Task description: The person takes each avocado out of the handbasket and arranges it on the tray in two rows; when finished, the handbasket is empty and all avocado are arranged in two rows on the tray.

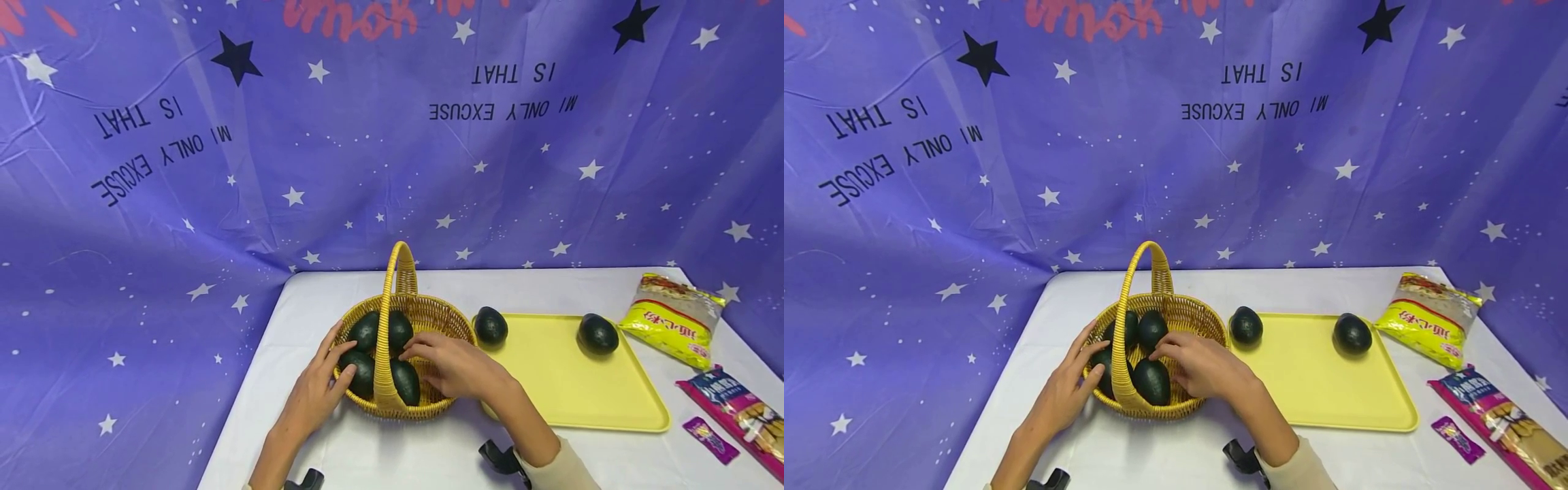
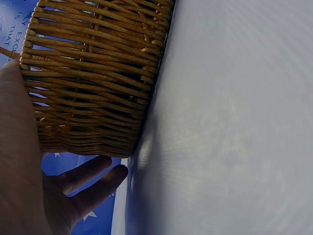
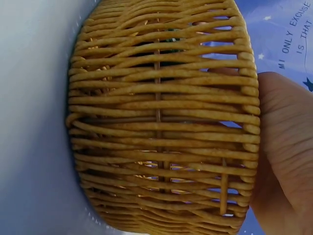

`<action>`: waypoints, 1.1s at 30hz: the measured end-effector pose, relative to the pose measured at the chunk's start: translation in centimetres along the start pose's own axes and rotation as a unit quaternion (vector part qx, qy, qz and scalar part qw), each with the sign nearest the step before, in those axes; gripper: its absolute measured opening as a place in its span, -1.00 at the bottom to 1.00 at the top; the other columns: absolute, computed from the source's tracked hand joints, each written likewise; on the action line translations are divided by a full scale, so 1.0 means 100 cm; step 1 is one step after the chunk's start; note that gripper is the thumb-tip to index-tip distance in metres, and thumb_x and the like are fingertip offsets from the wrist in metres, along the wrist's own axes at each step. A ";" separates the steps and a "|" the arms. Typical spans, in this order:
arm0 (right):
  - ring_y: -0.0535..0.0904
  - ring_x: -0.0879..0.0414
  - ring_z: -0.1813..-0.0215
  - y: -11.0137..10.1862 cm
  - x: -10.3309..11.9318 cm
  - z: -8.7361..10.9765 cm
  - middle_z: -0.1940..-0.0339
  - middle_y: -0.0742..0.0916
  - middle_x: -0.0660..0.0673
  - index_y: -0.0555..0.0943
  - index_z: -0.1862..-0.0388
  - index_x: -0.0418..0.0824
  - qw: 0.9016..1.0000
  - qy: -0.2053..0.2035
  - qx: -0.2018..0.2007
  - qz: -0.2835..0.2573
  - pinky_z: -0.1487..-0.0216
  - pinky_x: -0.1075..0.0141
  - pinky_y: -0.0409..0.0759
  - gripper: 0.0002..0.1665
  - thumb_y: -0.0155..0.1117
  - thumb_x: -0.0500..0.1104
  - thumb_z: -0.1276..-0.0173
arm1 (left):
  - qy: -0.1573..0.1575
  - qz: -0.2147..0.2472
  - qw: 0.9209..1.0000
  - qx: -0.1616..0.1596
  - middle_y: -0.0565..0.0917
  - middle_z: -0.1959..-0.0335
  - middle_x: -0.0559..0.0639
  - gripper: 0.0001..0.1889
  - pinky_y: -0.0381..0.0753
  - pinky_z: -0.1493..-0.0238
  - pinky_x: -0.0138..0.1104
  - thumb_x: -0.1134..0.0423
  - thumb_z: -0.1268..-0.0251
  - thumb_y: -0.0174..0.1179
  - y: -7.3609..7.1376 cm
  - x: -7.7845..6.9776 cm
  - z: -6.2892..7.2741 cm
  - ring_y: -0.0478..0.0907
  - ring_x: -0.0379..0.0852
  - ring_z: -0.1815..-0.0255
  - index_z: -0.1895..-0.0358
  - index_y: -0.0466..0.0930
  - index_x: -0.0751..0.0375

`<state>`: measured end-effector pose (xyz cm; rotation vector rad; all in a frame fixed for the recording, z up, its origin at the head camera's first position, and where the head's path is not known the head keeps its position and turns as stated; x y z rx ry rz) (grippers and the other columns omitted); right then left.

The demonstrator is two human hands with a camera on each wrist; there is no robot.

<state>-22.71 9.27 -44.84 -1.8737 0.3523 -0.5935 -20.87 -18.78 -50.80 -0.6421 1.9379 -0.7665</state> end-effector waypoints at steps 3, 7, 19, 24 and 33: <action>0.65 0.08 -0.29 0.002 0.002 -0.001 -0.30 0.68 0.01 0.71 -0.27 -0.02 1.000 -0.005 0.001 -0.002 -0.17 0.17 0.71 -0.41 0.62 -0.29 -0.27 | 0.002 -0.001 1.000 -0.001 0.05 -0.79 -0.21 -0.51 0.55 0.23 -0.33 -0.07 -0.67 0.13 0.000 0.000 0.000 0.46 -0.42 0.36 -0.53 0.52 -0.13; 0.64 0.05 -0.34 0.005 0.003 -0.002 -0.35 0.68 -0.01 0.71 -0.26 -0.01 1.000 -0.010 0.010 -0.011 -0.21 0.14 0.70 -0.41 0.58 -0.34 -0.26 | 0.003 -0.004 1.000 -0.001 0.04 -0.79 -0.22 -0.51 0.55 0.24 -0.32 -0.07 -0.67 0.12 0.000 0.000 0.000 0.46 -0.42 0.37 -0.54 0.52 -0.13; 0.61 0.04 -0.43 0.007 0.009 -0.004 -0.44 0.68 0.03 0.76 -0.23 0.11 0.999 -0.006 0.045 -0.019 -0.33 0.11 0.65 -0.38 0.51 -0.43 -0.29 | 0.004 -0.003 1.000 -0.002 0.06 -0.79 -0.17 -0.52 0.56 0.24 -0.32 -0.05 -0.67 0.13 0.000 -0.001 0.000 0.46 -0.42 0.37 -0.53 0.53 -0.11; 0.65 0.05 -0.39 0.009 0.010 -0.006 -0.46 0.66 0.07 0.77 -0.22 0.11 0.997 -0.001 0.070 -0.031 -0.31 0.16 0.65 -0.43 0.58 -0.37 -0.31 | 0.004 -0.004 1.000 0.000 0.06 -0.79 -0.17 -0.52 0.55 0.26 -0.33 -0.05 -0.68 0.13 0.000 0.000 -0.001 0.45 -0.43 0.38 -0.53 0.52 -0.12; 0.69 0.12 -0.12 0.011 0.006 -0.007 -0.38 0.59 0.00 0.77 -0.26 0.14 0.994 0.027 0.087 -0.066 -0.07 0.36 0.68 -0.30 0.65 -0.38 -0.19 | 0.007 0.000 1.000 -0.002 0.06 -0.79 -0.17 -0.52 0.55 0.25 -0.34 -0.04 -0.67 0.14 0.001 0.001 -0.001 0.45 -0.43 0.38 -0.53 0.52 -0.11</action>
Point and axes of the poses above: each hand's wrist, its own z-axis away from the middle knuckle, its own y-axis out of the palm, x = y × z, the point moved 4 cm from there along -z, towards the middle knuckle
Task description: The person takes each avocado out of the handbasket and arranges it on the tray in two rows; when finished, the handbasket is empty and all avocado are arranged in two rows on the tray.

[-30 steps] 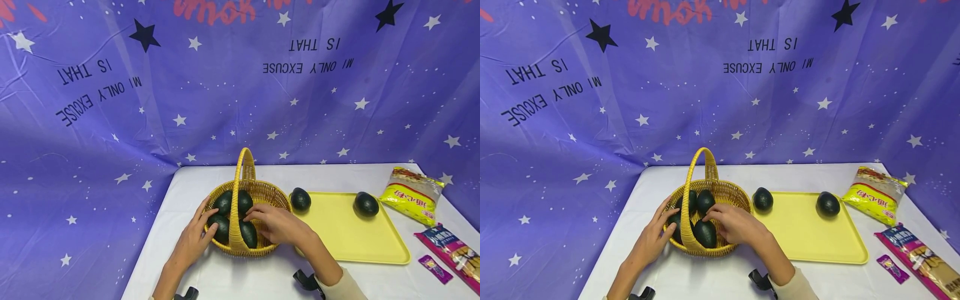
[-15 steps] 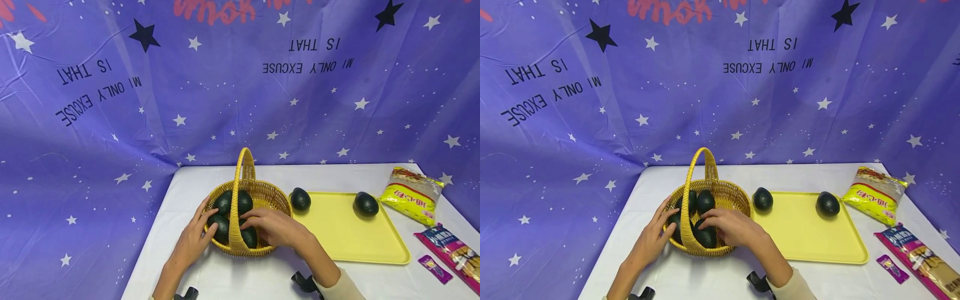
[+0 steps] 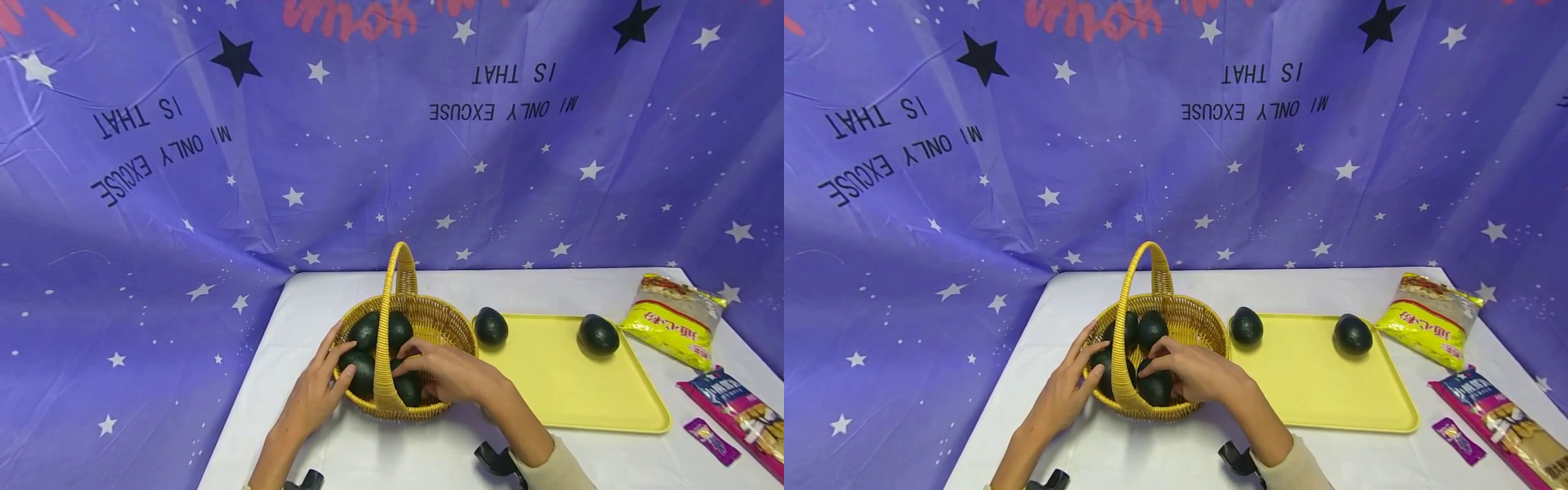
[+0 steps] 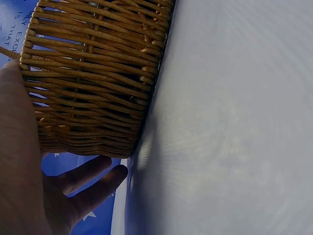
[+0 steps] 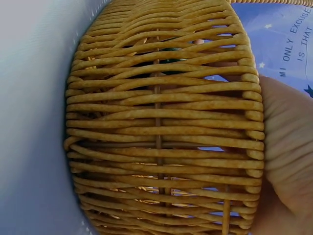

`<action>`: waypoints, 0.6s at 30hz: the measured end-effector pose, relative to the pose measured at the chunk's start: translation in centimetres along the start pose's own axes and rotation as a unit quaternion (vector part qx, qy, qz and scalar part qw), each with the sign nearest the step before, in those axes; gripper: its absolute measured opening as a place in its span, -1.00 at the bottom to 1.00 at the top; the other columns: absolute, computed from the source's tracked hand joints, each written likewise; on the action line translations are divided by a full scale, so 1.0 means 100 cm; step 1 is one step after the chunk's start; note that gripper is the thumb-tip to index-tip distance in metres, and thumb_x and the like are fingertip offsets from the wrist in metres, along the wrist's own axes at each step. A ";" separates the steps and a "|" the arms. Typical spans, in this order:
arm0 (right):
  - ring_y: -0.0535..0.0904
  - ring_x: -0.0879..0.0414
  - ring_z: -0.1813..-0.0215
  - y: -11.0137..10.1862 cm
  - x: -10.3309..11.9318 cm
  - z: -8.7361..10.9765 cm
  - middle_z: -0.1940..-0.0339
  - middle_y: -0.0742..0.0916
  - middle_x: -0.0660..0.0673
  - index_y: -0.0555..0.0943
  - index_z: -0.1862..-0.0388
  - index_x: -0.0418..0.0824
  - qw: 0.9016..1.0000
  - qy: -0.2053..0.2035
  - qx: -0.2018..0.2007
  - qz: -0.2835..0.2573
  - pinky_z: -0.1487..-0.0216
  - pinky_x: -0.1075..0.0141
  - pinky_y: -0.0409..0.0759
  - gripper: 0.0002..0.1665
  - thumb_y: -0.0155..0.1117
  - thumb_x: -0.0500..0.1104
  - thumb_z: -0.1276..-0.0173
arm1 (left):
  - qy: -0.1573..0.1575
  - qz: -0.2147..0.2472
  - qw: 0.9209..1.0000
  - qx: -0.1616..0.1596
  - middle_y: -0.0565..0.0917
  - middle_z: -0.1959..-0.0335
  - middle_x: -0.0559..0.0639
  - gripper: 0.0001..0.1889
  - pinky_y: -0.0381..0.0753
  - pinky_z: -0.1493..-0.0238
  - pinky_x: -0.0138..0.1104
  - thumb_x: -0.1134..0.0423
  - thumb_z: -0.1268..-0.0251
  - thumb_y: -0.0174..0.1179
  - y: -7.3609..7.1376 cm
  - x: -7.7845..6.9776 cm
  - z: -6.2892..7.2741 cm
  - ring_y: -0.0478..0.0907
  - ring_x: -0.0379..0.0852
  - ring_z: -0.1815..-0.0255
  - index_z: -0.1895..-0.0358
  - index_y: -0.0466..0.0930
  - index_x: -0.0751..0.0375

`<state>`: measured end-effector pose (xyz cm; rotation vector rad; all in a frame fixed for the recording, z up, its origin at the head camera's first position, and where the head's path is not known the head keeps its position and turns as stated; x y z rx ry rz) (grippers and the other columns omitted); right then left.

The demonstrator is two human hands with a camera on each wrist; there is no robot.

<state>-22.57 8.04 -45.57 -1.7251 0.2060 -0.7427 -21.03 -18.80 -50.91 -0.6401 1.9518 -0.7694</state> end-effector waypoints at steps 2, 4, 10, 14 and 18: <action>0.67 0.11 -0.18 0.001 -0.001 0.000 -0.38 0.58 -0.02 0.76 -0.27 0.12 1.000 0.003 0.004 -0.009 -0.10 0.35 0.67 -0.27 0.64 -0.41 -0.16 | -0.001 0.001 1.000 0.002 0.05 -0.79 -0.18 -0.52 0.56 0.25 -0.34 -0.04 -0.68 0.13 0.000 0.000 0.000 0.46 -0.43 0.37 -0.54 0.52 -0.12; 0.63 0.09 -0.29 0.001 -0.002 -0.001 -0.43 0.57 0.00 0.75 -0.29 0.12 1.000 0.007 0.009 -0.013 -0.20 0.30 0.66 -0.26 0.65 -0.40 -0.16 | -0.001 0.003 1.000 0.001 0.06 -0.79 -0.18 -0.52 0.56 0.25 -0.34 -0.03 -0.68 0.13 0.000 -0.001 0.001 0.46 -0.42 0.37 -0.53 0.52 -0.12; 0.47 -0.01 -0.53 0.002 -0.004 -0.001 -0.51 0.59 0.05 0.68 -0.29 0.09 0.999 0.003 0.014 -0.034 -0.44 0.02 0.55 -0.25 0.64 -0.42 -0.16 | 0.001 0.003 1.000 0.002 0.05 -0.79 -0.17 -0.52 0.56 0.25 -0.34 -0.04 -0.68 0.13 0.000 -0.002 0.001 0.46 -0.43 0.37 -0.53 0.52 -0.11; 0.48 0.00 -0.50 0.003 -0.007 -0.002 -0.46 0.59 0.05 0.69 -0.28 0.10 0.998 0.007 0.014 -0.054 -0.44 0.01 0.55 -0.22 0.64 -0.44 -0.12 | -0.001 0.003 1.000 0.004 0.05 -0.79 -0.19 -0.52 0.56 0.24 -0.34 -0.05 -0.68 0.12 -0.001 -0.002 0.001 0.46 -0.43 0.38 -0.54 0.52 -0.12; 0.53 0.03 -0.39 0.005 -0.010 -0.003 -0.39 0.55 0.01 0.71 -0.27 0.13 0.997 0.022 0.018 -0.073 -0.36 0.09 0.61 -0.19 0.63 -0.46 -0.08 | -0.002 0.003 1.000 0.003 0.04 -0.79 -0.20 -0.51 0.56 0.24 -0.34 -0.06 -0.67 0.12 -0.001 -0.002 0.001 0.47 -0.43 0.37 -0.54 0.52 -0.11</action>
Point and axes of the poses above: each hand's wrist, its own z-axis away from the middle knuckle, its own y-axis out of the palm, x = y × z, the point moved 4 cm from there along -z, towards the middle knuckle
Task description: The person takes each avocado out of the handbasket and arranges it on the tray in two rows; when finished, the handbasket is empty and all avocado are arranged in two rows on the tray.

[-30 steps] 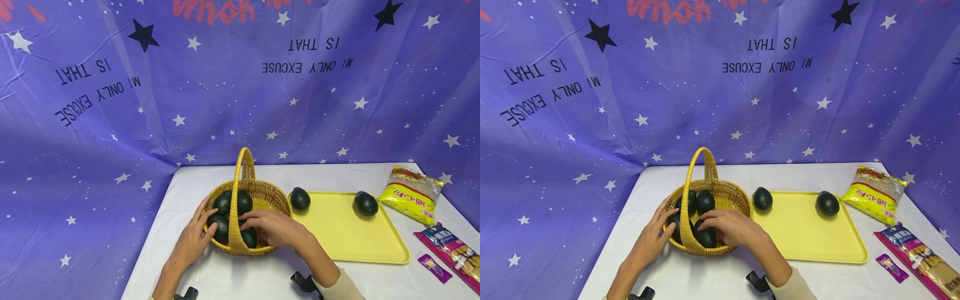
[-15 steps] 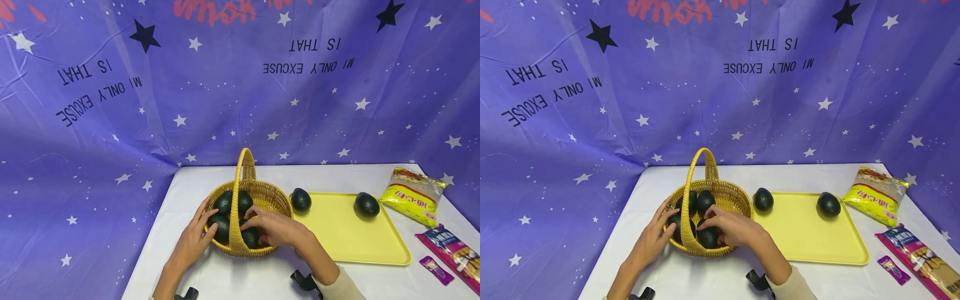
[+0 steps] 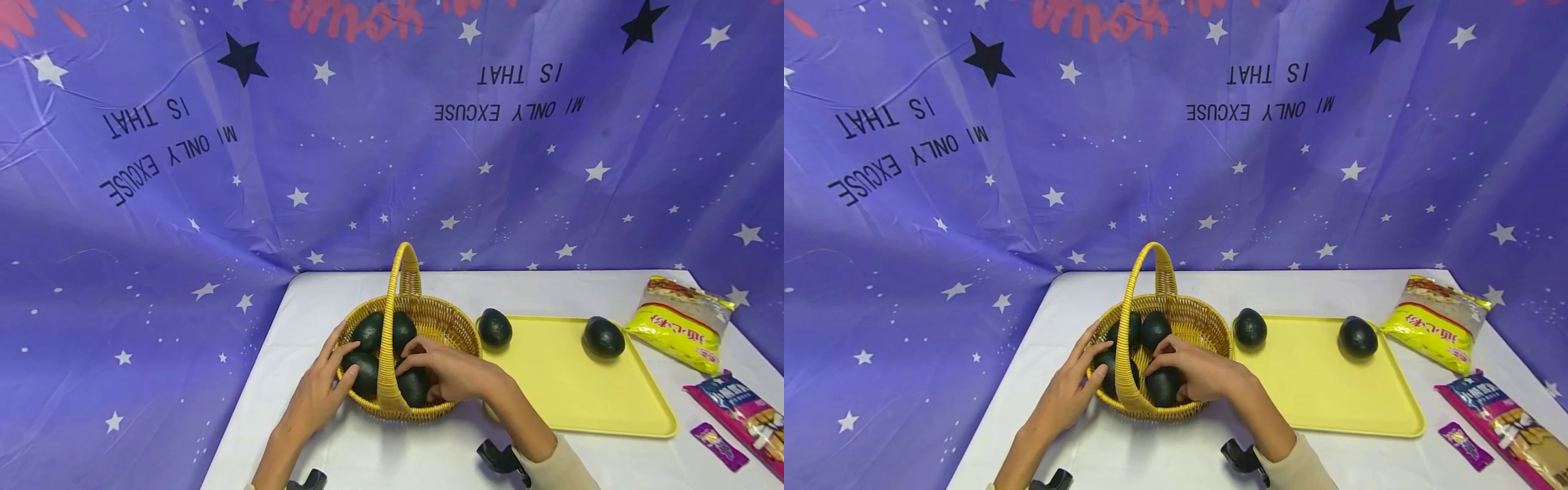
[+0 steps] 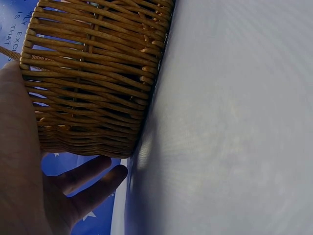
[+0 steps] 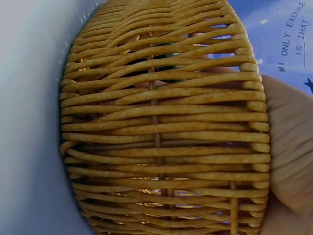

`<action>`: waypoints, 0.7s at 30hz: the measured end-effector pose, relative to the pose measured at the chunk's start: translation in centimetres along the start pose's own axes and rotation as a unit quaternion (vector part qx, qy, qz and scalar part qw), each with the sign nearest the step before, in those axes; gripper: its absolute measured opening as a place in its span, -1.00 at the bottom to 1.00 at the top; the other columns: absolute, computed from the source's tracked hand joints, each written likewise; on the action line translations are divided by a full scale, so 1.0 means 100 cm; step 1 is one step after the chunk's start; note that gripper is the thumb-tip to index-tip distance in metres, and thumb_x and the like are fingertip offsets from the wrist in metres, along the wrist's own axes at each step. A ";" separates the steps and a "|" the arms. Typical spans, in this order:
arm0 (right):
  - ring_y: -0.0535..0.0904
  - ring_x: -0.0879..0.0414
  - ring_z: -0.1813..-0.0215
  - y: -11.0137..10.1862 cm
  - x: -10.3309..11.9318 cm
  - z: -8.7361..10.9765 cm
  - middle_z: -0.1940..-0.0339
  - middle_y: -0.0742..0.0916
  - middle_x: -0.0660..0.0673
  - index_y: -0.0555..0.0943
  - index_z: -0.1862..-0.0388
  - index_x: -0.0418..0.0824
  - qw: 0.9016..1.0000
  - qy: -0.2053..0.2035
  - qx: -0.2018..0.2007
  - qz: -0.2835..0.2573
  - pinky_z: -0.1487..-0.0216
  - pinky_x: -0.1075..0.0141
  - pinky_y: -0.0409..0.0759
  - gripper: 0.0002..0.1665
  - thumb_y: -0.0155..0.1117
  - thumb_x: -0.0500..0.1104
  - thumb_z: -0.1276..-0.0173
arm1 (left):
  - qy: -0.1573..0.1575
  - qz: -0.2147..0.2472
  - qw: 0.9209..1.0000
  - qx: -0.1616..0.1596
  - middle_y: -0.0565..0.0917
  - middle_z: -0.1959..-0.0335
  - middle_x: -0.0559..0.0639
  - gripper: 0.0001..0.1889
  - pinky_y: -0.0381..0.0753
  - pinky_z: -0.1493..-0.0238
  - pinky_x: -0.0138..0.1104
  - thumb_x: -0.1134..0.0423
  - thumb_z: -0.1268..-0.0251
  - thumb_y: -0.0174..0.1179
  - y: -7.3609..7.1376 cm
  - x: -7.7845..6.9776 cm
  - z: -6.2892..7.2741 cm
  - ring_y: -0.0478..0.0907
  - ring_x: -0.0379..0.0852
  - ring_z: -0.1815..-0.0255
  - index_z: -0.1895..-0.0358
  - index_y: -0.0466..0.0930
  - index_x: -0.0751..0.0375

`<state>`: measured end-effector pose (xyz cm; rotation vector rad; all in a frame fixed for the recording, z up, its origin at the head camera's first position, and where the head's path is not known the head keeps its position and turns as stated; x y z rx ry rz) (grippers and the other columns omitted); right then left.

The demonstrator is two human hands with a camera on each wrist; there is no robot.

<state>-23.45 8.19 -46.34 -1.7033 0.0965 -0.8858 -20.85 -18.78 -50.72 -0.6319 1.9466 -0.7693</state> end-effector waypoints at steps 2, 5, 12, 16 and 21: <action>0.55 0.04 -0.35 0.000 -0.001 0.000 -0.36 0.53 0.00 0.71 -0.25 0.13 1.000 0.007 0.003 -0.013 -0.33 0.12 0.62 -0.19 0.63 -0.47 -0.07 | 0.000 -0.001 1.000 0.000 0.04 -0.79 -0.21 -0.51 0.56 0.24 -0.34 -0.06 -0.67 0.12 0.000 0.000 0.000 0.47 -0.43 0.37 -0.54 0.52 -0.11; 0.54 0.03 -0.38 0.000 -0.001 0.000 -0.39 0.53 0.00 0.68 -0.24 0.11 1.000 0.006 0.005 -0.020 -0.36 0.10 0.60 -0.19 0.63 -0.48 -0.05 | 0.000 -0.001 1.000 0.001 0.04 -0.79 -0.21 -0.51 0.56 0.25 -0.35 -0.06 -0.67 0.13 0.000 0.000 0.000 0.46 -0.43 0.38 -0.54 0.52 -0.11; 0.53 0.05 -0.42 -0.001 0.000 0.001 -0.37 0.60 0.05 0.67 -0.27 0.06 1.000 -0.015 -0.001 -0.008 -0.39 0.05 0.59 -0.19 0.67 -0.44 -0.05 | -0.001 -0.003 1.000 0.000 0.05 -0.79 -0.19 -0.51 0.55 0.24 -0.33 -0.06 -0.67 0.13 0.000 0.000 0.000 0.46 -0.43 0.37 -0.54 0.52 -0.11; 0.55 0.07 -0.35 -0.002 0.000 0.002 -0.31 0.60 0.05 0.70 -0.28 0.08 1.000 -0.008 -0.013 0.003 -0.33 0.07 0.62 -0.24 0.74 -0.31 -0.10 | -0.002 -0.003 1.000 0.001 0.04 -0.80 -0.19 -0.51 0.55 0.24 -0.34 -0.06 -0.67 0.13 0.000 0.001 0.000 0.46 -0.43 0.36 -0.54 0.52 -0.11; 0.58 0.10 -0.30 -0.004 -0.002 0.003 -0.30 0.58 0.03 0.70 -0.28 0.09 0.999 0.015 -0.031 0.008 -0.32 0.11 0.62 -0.28 0.78 -0.15 -0.13 | -0.003 -0.003 1.000 0.001 0.05 -0.79 -0.19 -0.50 0.55 0.23 -0.32 -0.07 -0.67 0.13 0.000 -0.001 0.000 0.46 -0.41 0.35 -0.54 0.53 -0.08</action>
Point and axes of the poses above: each hand's wrist, its own z-axis away from the middle knuckle, its own y-axis out of the palm, x = y × z, the point moved 4 cm from there along -z, towards the middle knuckle
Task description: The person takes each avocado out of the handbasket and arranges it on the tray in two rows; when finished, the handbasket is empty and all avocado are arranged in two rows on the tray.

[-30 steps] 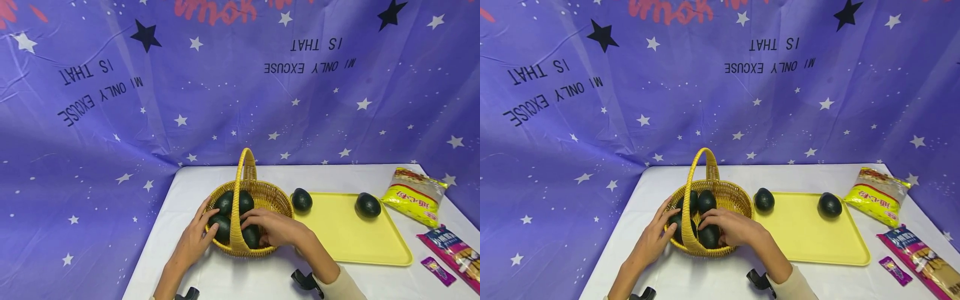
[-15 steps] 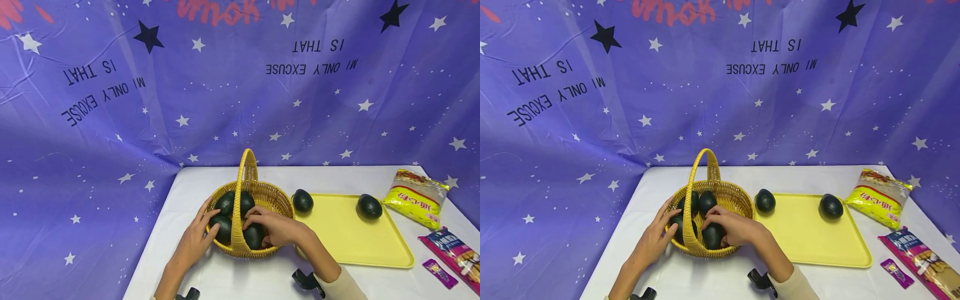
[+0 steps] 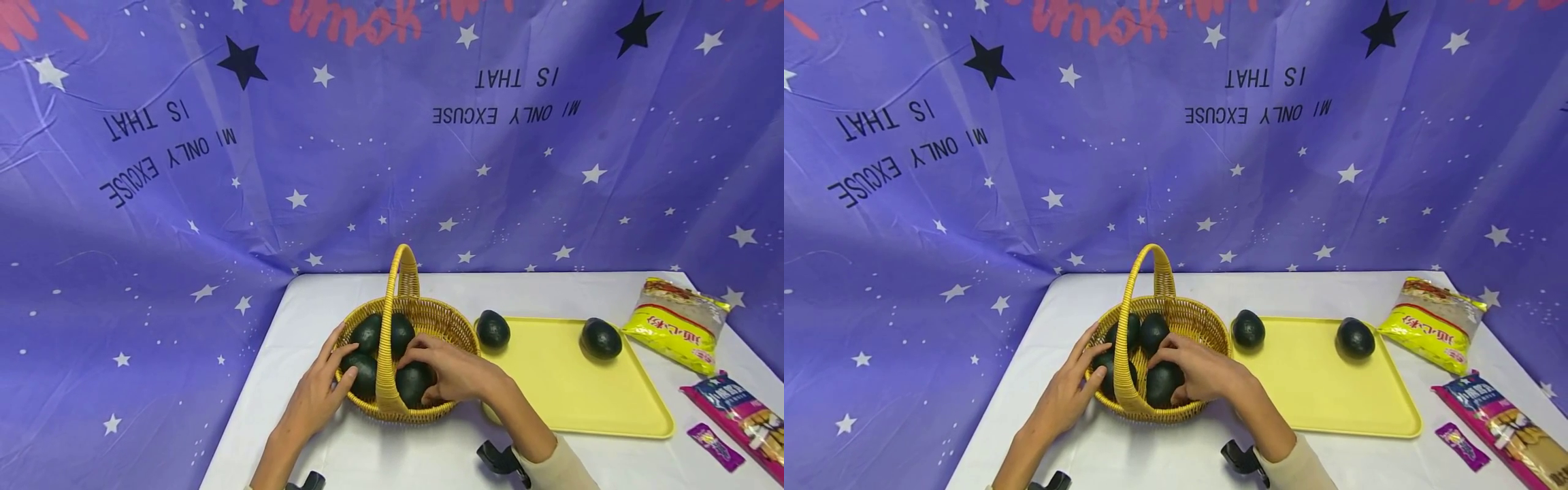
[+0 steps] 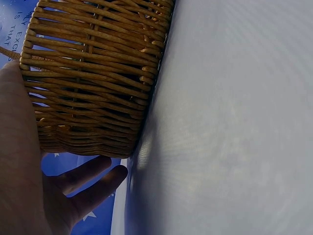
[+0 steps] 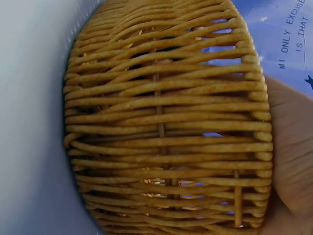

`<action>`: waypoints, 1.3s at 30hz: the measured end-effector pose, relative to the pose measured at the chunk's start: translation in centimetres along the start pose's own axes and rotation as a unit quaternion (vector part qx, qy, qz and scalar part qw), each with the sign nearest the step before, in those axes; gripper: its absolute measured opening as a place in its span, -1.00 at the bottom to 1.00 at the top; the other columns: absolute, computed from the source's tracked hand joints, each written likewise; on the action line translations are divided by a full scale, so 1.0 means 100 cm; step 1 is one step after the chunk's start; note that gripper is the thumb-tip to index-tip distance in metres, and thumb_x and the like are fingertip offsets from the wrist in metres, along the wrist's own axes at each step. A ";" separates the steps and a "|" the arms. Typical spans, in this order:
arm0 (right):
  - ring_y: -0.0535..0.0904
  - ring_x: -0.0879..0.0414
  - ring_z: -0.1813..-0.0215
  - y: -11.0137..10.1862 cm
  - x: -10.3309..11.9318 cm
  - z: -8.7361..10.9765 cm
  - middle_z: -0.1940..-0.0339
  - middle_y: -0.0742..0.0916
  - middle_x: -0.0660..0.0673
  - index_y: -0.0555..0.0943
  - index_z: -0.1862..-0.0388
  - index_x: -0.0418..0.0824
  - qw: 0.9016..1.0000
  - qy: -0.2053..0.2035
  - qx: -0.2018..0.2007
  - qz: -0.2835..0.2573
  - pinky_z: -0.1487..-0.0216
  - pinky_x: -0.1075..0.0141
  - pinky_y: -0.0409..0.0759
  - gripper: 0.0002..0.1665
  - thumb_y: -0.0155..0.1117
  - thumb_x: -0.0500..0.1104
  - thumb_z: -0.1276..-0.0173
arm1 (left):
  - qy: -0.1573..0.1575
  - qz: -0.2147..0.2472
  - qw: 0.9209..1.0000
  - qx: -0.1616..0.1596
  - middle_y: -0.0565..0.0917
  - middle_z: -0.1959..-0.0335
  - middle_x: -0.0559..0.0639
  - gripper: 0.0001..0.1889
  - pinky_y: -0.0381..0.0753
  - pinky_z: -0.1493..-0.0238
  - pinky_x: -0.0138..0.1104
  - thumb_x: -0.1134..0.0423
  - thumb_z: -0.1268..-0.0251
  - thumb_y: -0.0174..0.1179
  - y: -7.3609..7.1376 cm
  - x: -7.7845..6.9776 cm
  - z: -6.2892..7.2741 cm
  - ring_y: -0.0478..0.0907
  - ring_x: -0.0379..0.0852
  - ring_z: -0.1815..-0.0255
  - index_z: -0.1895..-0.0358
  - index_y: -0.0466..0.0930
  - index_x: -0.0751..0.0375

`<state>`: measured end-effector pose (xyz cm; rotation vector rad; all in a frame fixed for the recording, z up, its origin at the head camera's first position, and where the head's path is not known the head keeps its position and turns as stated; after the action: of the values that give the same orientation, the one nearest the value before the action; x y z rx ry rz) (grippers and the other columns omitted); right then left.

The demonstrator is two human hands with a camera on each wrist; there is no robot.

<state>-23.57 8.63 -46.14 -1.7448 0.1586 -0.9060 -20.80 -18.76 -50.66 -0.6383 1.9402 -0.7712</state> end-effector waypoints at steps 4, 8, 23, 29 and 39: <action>0.61 0.12 -0.21 -0.003 -0.001 0.001 -0.29 0.56 0.01 0.68 -0.30 0.09 1.000 0.015 -0.020 0.000 -0.25 0.16 0.65 -0.27 0.78 -0.07 -0.15 | -0.002 0.000 1.000 0.001 0.05 -0.79 -0.19 -0.50 0.54 0.24 -0.33 -0.07 -0.67 0.13 0.000 -0.001 0.000 0.45 -0.41 0.37 -0.53 0.53 -0.09; 0.61 0.14 -0.22 -0.006 -0.001 0.001 -0.32 0.57 0.03 0.63 -0.32 0.06 0.999 0.008 -0.041 0.007 -0.23 0.19 0.65 -0.25 0.77 -0.01 -0.17 | -0.002 -0.002 1.000 0.000 0.05 -0.79 -0.19 -0.50 0.54 0.24 -0.32 -0.07 -0.67 0.13 0.000 -0.001 0.000 0.45 -0.41 0.37 -0.53 0.53 -0.09; 0.64 0.14 -0.17 -0.026 -0.001 0.009 -0.20 0.64 0.05 0.60 -0.31 0.01 0.993 0.029 -0.111 0.036 -0.18 0.15 0.68 -0.24 0.72 0.15 -0.21 | -0.004 -0.001 1.000 0.001 0.05 -0.79 -0.19 -0.51 0.53 0.26 -0.33 -0.06 -0.67 0.13 0.001 0.000 0.000 0.44 -0.42 0.39 -0.54 0.52 -0.10; 0.64 0.14 -0.14 -0.031 -0.004 0.013 -0.23 0.62 0.03 0.60 -0.30 0.03 0.991 0.041 -0.126 0.032 -0.14 0.15 0.68 -0.25 0.72 0.16 -0.21 | -0.003 -0.003 1.000 -0.002 0.05 -0.79 -0.20 -0.51 0.54 0.26 -0.33 -0.06 -0.67 0.13 0.001 0.001 0.000 0.45 -0.42 0.38 -0.54 0.52 -0.11; 0.67 0.14 -0.05 -0.045 -0.006 0.020 -0.24 0.62 0.05 0.59 -0.33 0.06 0.986 0.068 -0.150 0.028 -0.01 0.20 0.71 -0.24 0.68 0.22 -0.22 | 0.002 -0.001 1.000 -0.004 0.05 -0.79 -0.20 -0.51 0.54 0.25 -0.33 -0.05 -0.67 0.13 0.001 0.001 0.001 0.45 -0.42 0.37 -0.53 0.53 -0.10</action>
<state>-24.11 12.19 -42.74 -1.9419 0.4521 -0.9994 -20.78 -18.78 -50.77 -0.6433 1.9468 -0.7674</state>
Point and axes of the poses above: each hand's wrist, its own z-axis away from the middle knuckle, its own y-axis out of the palm, x = y × z, the point moved 4 cm from there along -z, towards the middle knuckle
